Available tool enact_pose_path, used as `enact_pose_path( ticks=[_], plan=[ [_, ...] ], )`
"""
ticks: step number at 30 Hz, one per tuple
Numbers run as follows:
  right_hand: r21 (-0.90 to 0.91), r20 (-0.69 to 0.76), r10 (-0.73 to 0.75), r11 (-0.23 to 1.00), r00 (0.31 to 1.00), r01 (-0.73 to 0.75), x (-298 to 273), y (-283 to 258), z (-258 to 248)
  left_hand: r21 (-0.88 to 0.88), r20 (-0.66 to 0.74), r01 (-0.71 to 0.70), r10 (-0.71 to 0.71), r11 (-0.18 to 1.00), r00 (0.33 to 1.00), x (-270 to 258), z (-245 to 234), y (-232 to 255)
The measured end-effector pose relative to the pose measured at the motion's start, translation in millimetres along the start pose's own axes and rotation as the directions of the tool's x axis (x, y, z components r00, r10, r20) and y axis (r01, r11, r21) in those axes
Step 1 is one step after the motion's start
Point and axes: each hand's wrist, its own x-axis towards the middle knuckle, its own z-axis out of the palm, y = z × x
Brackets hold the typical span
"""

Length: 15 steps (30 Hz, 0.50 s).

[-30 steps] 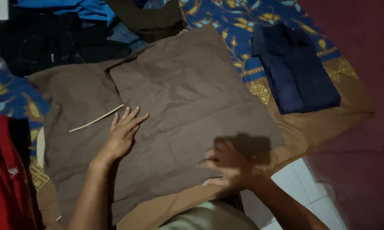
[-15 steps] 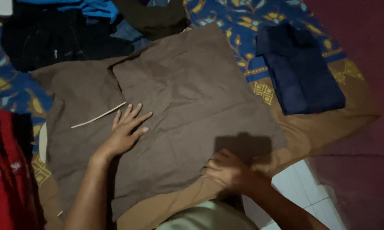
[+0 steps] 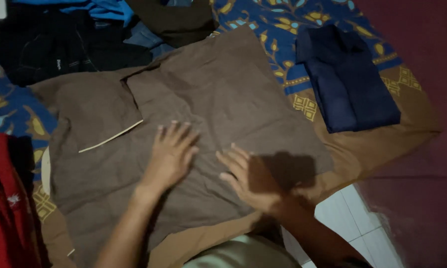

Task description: The person is folding clothes on a bed.

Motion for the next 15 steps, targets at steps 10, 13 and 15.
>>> enact_pose_path(
  ticks=[10,13,15],
  plan=[
    [-0.441,-0.187,0.371,0.796,0.91,-0.415,10,176,-2,-0.045,0.005,-0.094,0.095,0.995,0.996,24,27,33],
    [-0.25,-0.206,0.556,0.766,0.805,-0.593,33,174,-31,-0.057,0.004,-0.105,0.105,0.993,0.994,40,35,38],
    [-0.294,-0.177,0.67,0.663,0.721,-0.688,63,158,-55,-0.068,0.022,-0.104,0.106,0.992,0.994,55,40,44]
  ],
)
